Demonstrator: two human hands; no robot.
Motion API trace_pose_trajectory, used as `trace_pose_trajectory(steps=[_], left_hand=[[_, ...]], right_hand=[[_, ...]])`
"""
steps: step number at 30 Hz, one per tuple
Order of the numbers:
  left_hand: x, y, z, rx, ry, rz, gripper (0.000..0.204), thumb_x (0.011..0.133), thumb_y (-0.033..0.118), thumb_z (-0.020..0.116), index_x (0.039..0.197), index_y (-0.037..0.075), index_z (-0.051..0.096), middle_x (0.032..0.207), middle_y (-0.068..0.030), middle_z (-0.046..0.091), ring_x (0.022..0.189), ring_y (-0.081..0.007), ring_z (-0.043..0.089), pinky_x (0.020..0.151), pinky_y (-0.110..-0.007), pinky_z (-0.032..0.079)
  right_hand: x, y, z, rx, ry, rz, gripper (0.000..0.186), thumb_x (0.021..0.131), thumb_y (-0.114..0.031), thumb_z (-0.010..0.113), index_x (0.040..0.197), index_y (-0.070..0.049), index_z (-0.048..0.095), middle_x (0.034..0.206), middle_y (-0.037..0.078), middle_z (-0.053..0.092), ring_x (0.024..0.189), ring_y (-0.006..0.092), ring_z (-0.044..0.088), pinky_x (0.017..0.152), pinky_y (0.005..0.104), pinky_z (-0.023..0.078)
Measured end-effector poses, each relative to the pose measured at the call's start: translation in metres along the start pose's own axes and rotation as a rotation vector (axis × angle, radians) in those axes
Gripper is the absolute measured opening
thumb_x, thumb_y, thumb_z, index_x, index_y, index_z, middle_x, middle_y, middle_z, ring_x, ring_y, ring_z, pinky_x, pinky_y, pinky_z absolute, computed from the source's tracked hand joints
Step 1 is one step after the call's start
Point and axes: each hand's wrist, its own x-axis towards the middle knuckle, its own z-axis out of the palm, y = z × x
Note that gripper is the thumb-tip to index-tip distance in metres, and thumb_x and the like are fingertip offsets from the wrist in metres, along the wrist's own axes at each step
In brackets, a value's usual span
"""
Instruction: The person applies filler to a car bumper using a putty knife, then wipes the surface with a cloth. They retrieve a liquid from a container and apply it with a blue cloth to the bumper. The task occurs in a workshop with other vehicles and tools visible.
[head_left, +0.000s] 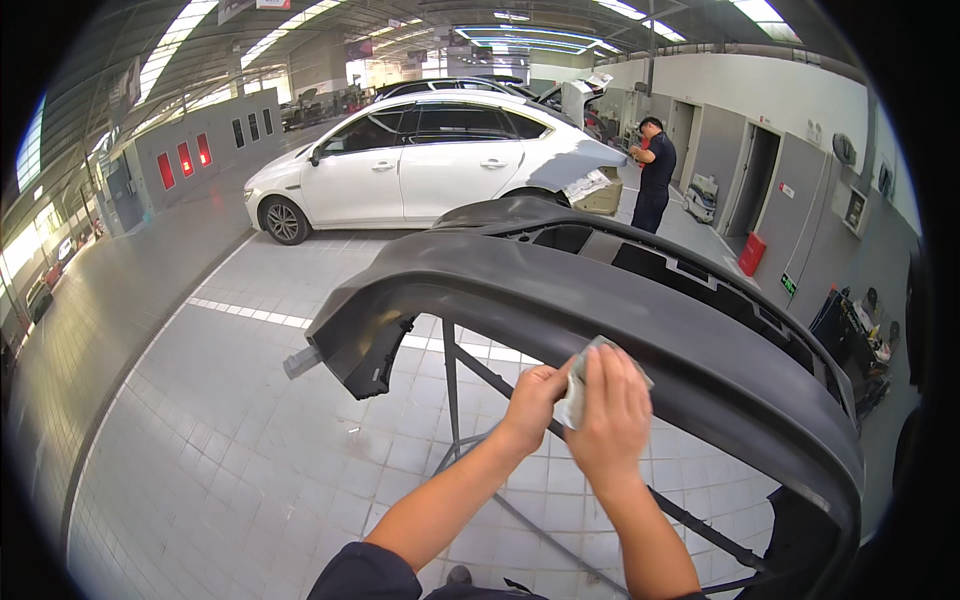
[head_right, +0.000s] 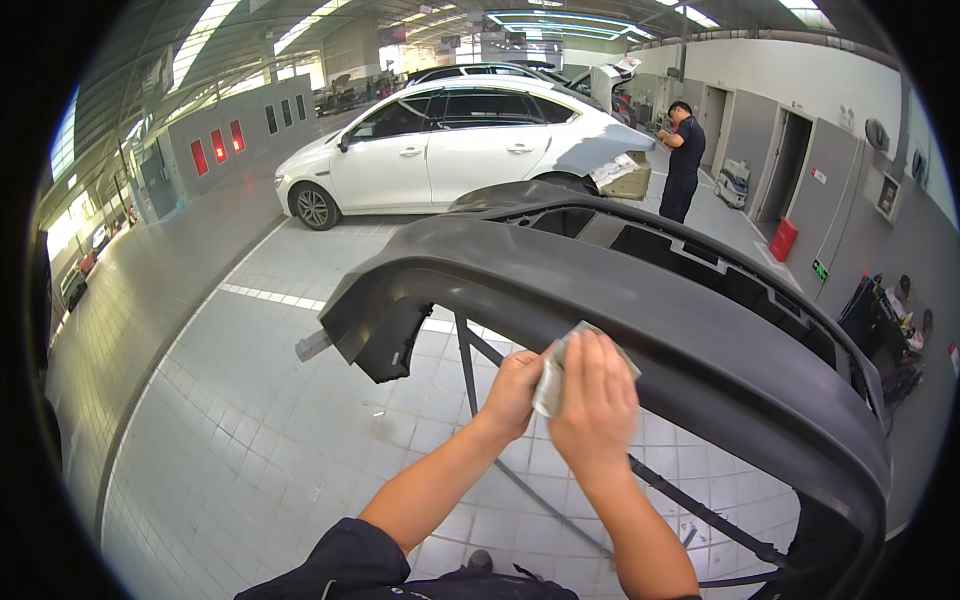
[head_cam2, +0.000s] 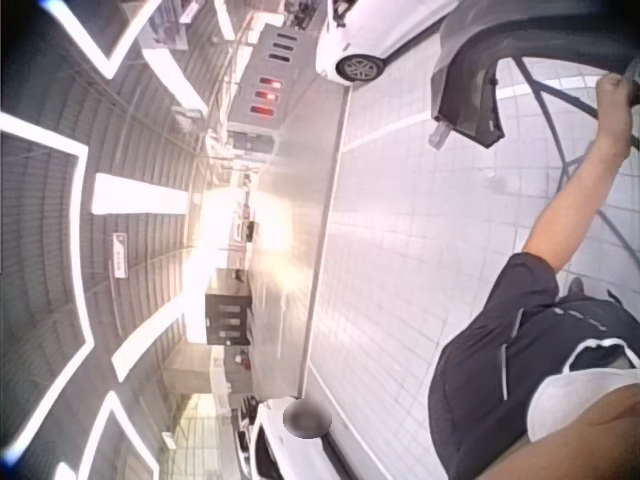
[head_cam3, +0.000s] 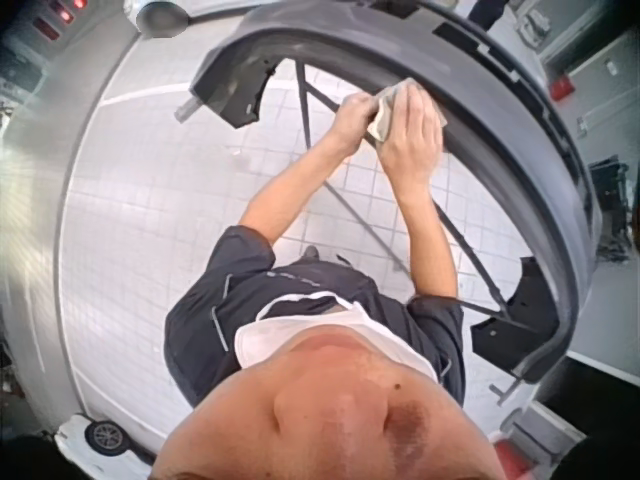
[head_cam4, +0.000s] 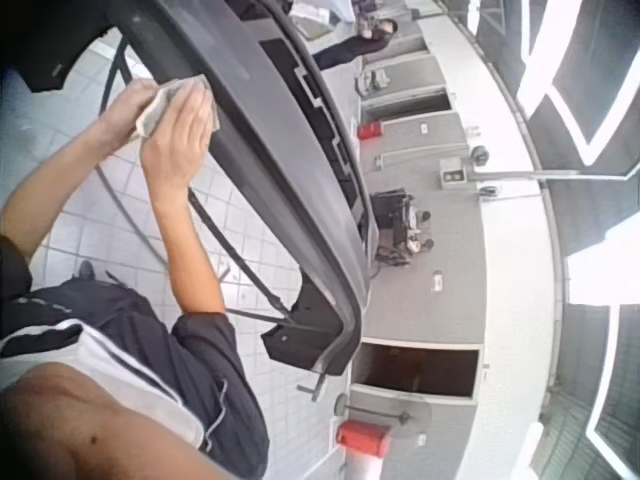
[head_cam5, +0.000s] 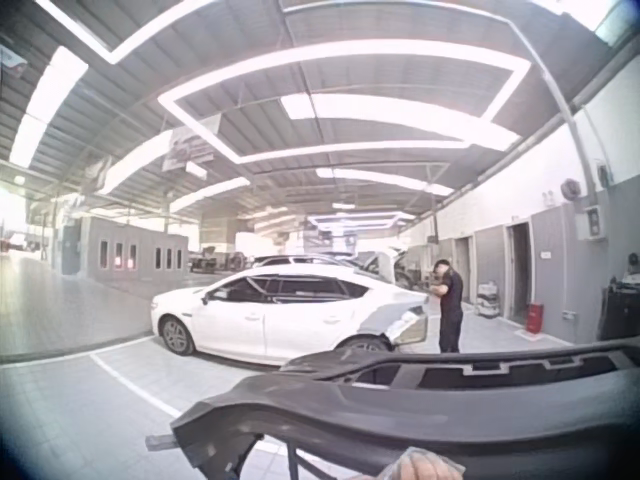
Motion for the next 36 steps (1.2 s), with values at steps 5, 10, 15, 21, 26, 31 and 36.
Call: trace_pose_trajectory(steps=[5,10,15,21,26,31,36], left_hand=[[-0.01,0.021,0.016,0.105,-0.03,0.037,0.043,0.1,0.041,0.056,0.094,0.003,0.072,0.096,-0.0082,0.074,0.091,-0.011,0.061,0.086,-0.029,0.043],[-0.005,0.031,0.017,0.197,-0.145,-0.039,0.043,0.102,0.04,0.053,0.1,0.003,0.073,0.102,-0.0072,0.073,0.096,-0.0108,0.062,0.087,-0.027,0.044],[-0.004,0.061,-0.044,0.024,0.092,-0.003,0.053,0.099,0.056,0.049,0.115,0.007,0.062,0.117,-0.0035,0.066,0.107,-0.0145,0.06,0.089,-0.031,0.046],[-0.016,0.097,-0.156,-0.22,0.184,0.089,0.052,0.102,0.05,0.046,0.13,0.007,0.05,0.121,-0.0048,0.064,0.096,-0.009,0.061,0.079,-0.025,0.05],[-0.04,0.093,-0.222,-0.05,0.101,-0.055,0.049,0.102,0.043,0.052,0.14,0.012,0.046,0.13,-0.0038,0.061,0.1,-0.0093,0.058,0.079,-0.025,0.049],[-0.097,0.081,-0.293,-0.06,-0.107,-0.207,0.06,0.099,0.041,0.058,0.144,0.007,0.038,0.129,-0.0075,0.06,0.102,-0.0124,0.058,0.082,-0.028,0.049],[-0.117,0.112,-0.331,-0.166,-0.138,-0.091,0.05,0.103,0.038,0.051,0.14,0.005,0.044,0.122,-0.0076,0.061,0.099,-0.0115,0.057,0.081,-0.026,0.049]], right_hand=[[-0.081,0.084,-0.086,-0.316,-0.001,0.141,0.051,0.096,-0.024,0.043,0.138,0.005,0.051,0.136,0.022,0.054,0.128,0.0402,0.05,0.108,0.0471,0.037],[-0.167,0.189,-0.222,-0.687,0.083,0.267,0.046,0.104,-0.025,0.035,0.136,0.004,0.052,0.137,0.021,0.055,0.129,0.0375,0.05,0.109,0.0444,0.037],[-0.155,0.174,-0.221,-0.734,0.259,0.268,0.044,0.105,-0.031,0.04,0.123,0.003,0.062,0.12,0.019,0.064,0.11,0.0353,0.062,0.097,0.0453,0.047],[-0.091,0.104,-0.104,-0.581,0.267,0.154,0.049,0.103,-0.033,0.041,0.129,0.006,0.055,0.13,0.023,0.057,0.121,0.0393,0.054,0.105,0.046,0.04],[-0.016,-0.009,0.019,-0.571,0.168,0.158,0.052,0.097,-0.024,0.041,0.137,0.007,0.049,0.137,0.024,0.052,0.129,0.0422,0.047,0.111,0.0499,0.034],[0.045,-0.115,0.116,-0.437,0.071,0.115,0.061,0.087,-0.026,0.044,0.136,0.01,0.048,0.135,0.025,0.052,0.13,0.0437,0.046,0.111,0.053,0.033],[0.073,-0.167,0.154,-0.309,-0.028,0.08,0.061,0.081,-0.021,0.048,0.132,0.012,0.05,0.133,0.026,0.052,0.128,0.0443,0.047,0.111,0.0535,0.033]])
